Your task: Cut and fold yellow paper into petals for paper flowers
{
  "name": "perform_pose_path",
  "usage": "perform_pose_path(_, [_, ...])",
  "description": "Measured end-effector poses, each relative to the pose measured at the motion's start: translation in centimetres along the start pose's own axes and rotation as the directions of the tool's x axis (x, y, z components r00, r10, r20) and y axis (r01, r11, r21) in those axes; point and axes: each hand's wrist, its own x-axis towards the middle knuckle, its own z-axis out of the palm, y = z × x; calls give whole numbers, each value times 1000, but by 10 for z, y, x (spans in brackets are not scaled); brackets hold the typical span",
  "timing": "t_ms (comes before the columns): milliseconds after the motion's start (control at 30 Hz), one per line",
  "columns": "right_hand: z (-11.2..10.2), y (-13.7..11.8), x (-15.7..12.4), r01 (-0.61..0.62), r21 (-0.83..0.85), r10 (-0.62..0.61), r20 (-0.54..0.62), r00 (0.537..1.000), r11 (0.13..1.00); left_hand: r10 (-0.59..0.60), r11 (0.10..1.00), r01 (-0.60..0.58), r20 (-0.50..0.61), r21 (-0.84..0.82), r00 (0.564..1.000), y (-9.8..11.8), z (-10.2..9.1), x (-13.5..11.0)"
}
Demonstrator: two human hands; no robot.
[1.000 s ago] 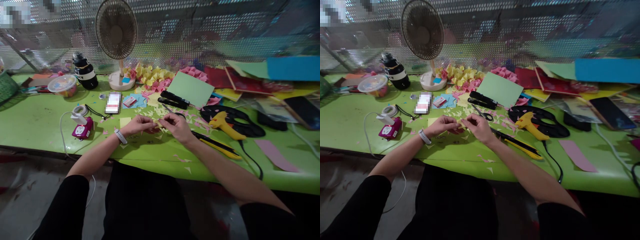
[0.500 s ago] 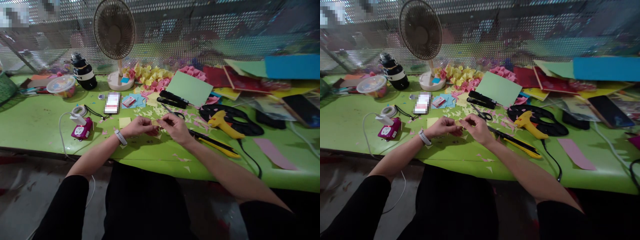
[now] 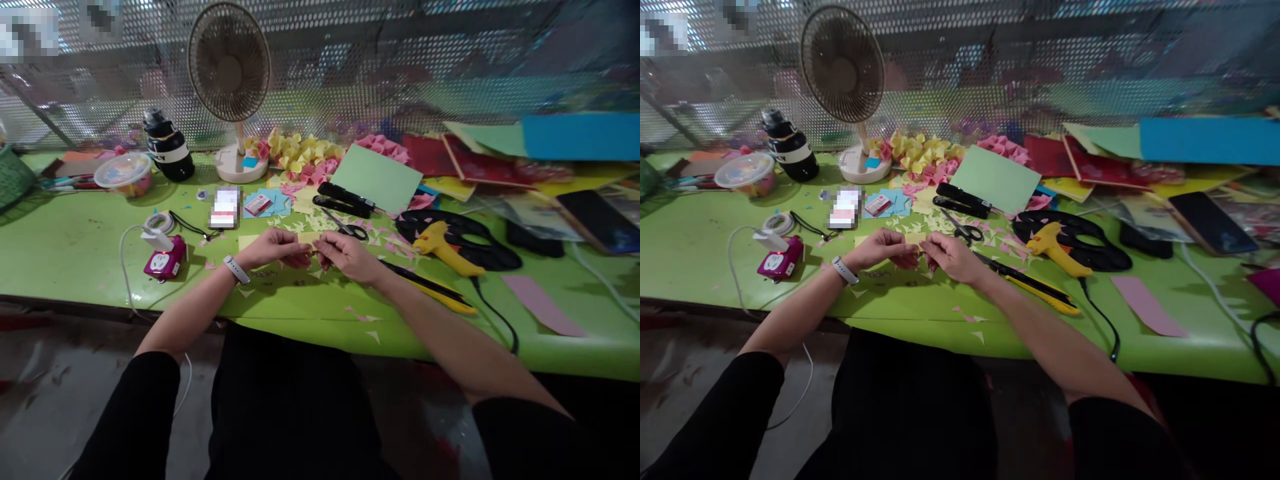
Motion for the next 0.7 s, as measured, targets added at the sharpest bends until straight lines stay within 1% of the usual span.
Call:
perform_pose_path(67, [0, -1, 1, 25, -58, -28, -49, 998, 998, 45, 999, -45, -53, 18, 998, -1, 1, 1])
perform_pose_path(133, [2, -2, 1, 40, -77, -46, -78, 996, 996, 104, 995, -104, -116, -1, 988, -4, 3, 3])
perform_pose_path(233, [6, -1, 4, 19, -24, -22, -107, 994, 1000, 146, 986, -160, -193, -55, 970, -6, 6, 5])
perform_pose_path(333, [8, 0, 6, 9, 26, -4, -179, 984, 1000, 147, 985, -162, -205, -55, 968, -7, 7, 6])
perform_pose_path(367, [7, -1, 7, 4, 23, 1, -185, 983, 1000, 150, 986, -162, -203, -44, 968, -7, 6, 6])
perform_pose_path(433, [-3, -3, 8, -38, -24, 34, -155, 987, 999, 155, 986, -165, -212, -32, 965, -9, 4, 7])
perform_pose_path(467, [-11, -5, 9, -71, -77, 60, -136, 989, 995, 154, 985, -167, -225, -38, 962, -9, 3, 7])
perform_pose_path(500, [-22, -7, 11, -112, -150, 91, -141, 986, 982, 152, 984, -168, -237, -50, 960, -10, 2, 8])
perform_pose_path(533, [-34, -9, 13, -156, -250, 112, -182, 977, 956, 153, 983, -174, -248, -66, 957, -11, 0, 8])
perform_pose_path(567, [-46, -9, 15, -205, -373, 112, -257, 960, 905, 157, 980, -182, -253, -80, 955, -11, -1, 8])
perform_pose_path(600, [-59, -8, 18, -283, -505, 135, -309, 942, 816, 163, 977, -192, -256, -90, 953, -11, -2, 9])
perform_pose_path(667, [-78, -1, 24, -405, -687, 255, -315, 914, 603, 173, 973, -206, -261, -101, 950, -11, -3, 9])
perform_pose_path(700, [-85, 4, 27, -417, -741, 291, -304, 907, 526, 172, 973, -206, -263, -107, 949, -11, -3, 9])
